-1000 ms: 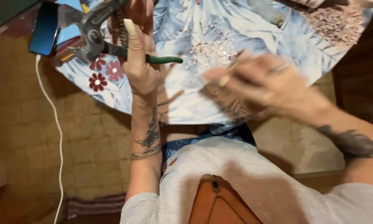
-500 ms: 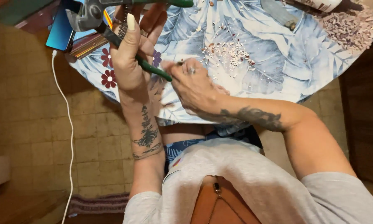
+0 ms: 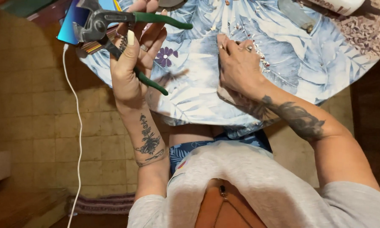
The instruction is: The person uses tile nippers to cut small pieces of tile and then carefully arranges them on a table to create a mosaic pattern.
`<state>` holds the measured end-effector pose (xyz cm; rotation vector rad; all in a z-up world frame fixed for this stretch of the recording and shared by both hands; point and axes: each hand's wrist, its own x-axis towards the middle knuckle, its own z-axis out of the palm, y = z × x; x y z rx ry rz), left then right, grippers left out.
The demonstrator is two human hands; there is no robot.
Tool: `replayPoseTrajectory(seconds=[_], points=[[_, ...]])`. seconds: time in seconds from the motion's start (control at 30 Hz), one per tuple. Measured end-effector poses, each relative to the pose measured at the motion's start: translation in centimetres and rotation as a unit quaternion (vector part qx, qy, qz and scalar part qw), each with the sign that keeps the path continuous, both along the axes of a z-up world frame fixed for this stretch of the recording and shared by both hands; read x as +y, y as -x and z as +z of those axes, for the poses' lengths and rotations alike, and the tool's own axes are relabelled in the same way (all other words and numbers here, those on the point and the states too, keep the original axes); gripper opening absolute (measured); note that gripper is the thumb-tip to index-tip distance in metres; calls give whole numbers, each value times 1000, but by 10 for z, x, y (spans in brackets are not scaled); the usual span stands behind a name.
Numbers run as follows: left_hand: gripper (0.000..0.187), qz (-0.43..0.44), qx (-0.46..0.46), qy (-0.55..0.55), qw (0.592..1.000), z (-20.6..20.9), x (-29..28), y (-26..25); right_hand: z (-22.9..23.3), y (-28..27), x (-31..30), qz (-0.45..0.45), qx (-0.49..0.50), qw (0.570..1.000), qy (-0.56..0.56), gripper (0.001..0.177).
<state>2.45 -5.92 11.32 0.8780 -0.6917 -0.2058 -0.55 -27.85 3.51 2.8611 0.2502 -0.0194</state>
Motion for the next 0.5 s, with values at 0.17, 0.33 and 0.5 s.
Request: replayPoseTrajectory(seconds=[0.17, 0.33, 0.5], points=[[39, 50, 41, -22, 998, -2, 17, 7, 15, -23, 9, 88, -136, 986, -45, 35], [38, -5, 28, -15, 999, -28, 39, 21, 11, -65, 39, 206, 15, 960, -188, 29], [35, -150, 83, 27, 985, -67, 52, 27, -1, -80, 47, 312, 85, 915, -242, 26]])
